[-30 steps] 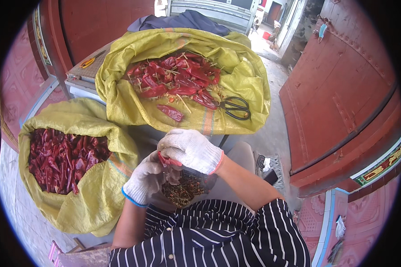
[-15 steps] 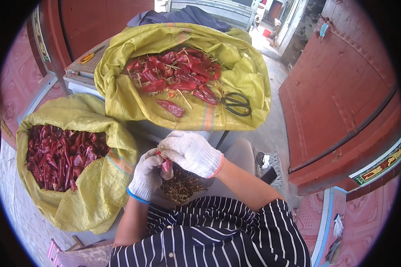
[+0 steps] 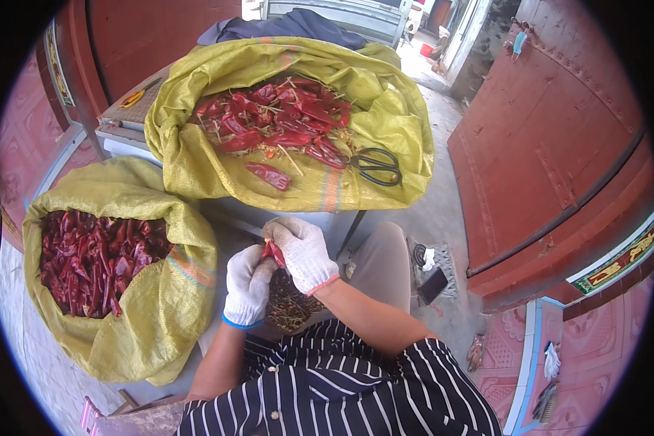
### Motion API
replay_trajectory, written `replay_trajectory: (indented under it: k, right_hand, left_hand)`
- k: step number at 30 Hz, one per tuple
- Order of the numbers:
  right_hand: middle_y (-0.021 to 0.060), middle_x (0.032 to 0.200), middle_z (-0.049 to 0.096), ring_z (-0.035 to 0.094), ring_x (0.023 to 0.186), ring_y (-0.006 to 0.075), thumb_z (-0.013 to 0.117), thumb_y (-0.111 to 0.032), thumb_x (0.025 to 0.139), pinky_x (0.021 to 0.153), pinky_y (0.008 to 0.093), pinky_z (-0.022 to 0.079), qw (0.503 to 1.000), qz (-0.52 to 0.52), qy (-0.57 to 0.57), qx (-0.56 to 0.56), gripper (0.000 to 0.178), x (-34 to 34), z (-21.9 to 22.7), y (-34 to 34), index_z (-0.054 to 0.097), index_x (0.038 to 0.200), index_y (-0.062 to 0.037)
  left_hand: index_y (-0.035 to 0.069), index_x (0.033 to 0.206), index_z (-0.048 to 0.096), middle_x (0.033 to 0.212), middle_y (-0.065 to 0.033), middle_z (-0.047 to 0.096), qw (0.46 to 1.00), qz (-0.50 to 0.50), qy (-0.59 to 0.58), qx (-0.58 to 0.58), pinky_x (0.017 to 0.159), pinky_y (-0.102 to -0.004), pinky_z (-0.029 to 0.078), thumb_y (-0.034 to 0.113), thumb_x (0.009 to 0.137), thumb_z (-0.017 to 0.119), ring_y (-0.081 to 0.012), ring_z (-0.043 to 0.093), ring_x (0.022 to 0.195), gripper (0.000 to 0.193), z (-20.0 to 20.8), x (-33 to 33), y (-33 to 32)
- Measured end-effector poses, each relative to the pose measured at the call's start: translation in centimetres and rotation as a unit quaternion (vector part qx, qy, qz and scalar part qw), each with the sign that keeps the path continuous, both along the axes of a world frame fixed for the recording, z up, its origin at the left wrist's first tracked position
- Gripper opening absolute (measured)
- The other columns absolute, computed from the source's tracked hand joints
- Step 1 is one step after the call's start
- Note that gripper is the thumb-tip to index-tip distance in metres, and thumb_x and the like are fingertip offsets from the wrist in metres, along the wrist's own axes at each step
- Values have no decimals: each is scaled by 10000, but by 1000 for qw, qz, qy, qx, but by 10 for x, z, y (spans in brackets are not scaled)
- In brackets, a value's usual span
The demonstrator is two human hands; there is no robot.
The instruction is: The person sits at a workstation and uses scissors to trim the stems off dried red chili peppers. They pick peppers from a large yellow sack, cut the stems, and place the trimmed peppers into a second sack while discarding the stems onto a cloth.
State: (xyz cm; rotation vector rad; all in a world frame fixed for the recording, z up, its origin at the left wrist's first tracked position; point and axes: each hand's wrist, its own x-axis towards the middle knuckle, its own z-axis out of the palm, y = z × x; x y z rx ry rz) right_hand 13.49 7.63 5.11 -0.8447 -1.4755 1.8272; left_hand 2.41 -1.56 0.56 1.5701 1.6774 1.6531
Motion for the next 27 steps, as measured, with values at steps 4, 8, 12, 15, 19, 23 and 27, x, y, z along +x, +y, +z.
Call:
replay_trajectory:
  k: [4,8,12,15,19,23,27]
  right_hand:
    - [82,893,696,635,849,140,625,-113,955,755,278,502,980,-51,-32,192,190,-2,4,-2,712,1001,50]
    - [91,899,705,641,866,138,624,-102,958,784,274,506,968,-68,-52,235,188,-4,4,1,716,1014,52]
    - [111,964,718,664,904,162,635,-97,951,832,296,521,957,0,-88,278,181,2,7,6,722,1032,39]
    - [135,1008,717,679,925,216,646,-107,937,849,323,532,919,52,-118,372,187,11,8,12,725,1042,26]
    - [152,1015,711,681,937,275,664,-127,916,852,349,539,885,83,-111,445,194,10,6,9,731,1037,10]
    - [129,983,715,679,918,263,681,-128,898,825,347,544,914,50,-104,388,175,8,6,6,740,1018,-15]
    - [93,904,704,662,868,172,645,-142,923,768,323,524,975,-13,-90,204,175,8,12,6,741,1004,-19]
  left_hand:
    - [-17,884,646,746,-171,611,985,-4,-163,-54,658,-361,475,124,887,598,-242,592,677,149,0,12,0]
    - [-34,1101,653,882,-77,668,943,-40,-318,-94,778,-295,486,113,905,599,-137,583,805,250,-5,15,2]
    - [-48,1333,535,1054,-44,669,840,-160,-517,-41,896,-262,471,188,865,673,-119,595,922,542,-27,-1,4]
    - [-27,1406,475,1067,-16,668,796,-241,-554,-40,848,-239,503,323,826,763,-90,617,893,737,-37,-21,-2]
    - [-2,1237,620,999,-10,681,791,-195,-578,-54,696,-230,515,240,932,712,-98,640,811,400,-36,-12,-1]
    - [-1,1026,623,882,-57,645,773,-194,-601,-56,640,-281,481,233,942,689,-143,592,737,257,-1,-2,-1]
    - [10,856,596,783,-93,603,809,-238,-527,-108,557,-293,425,220,900,674,-159,528,638,229,-7,-6,1]
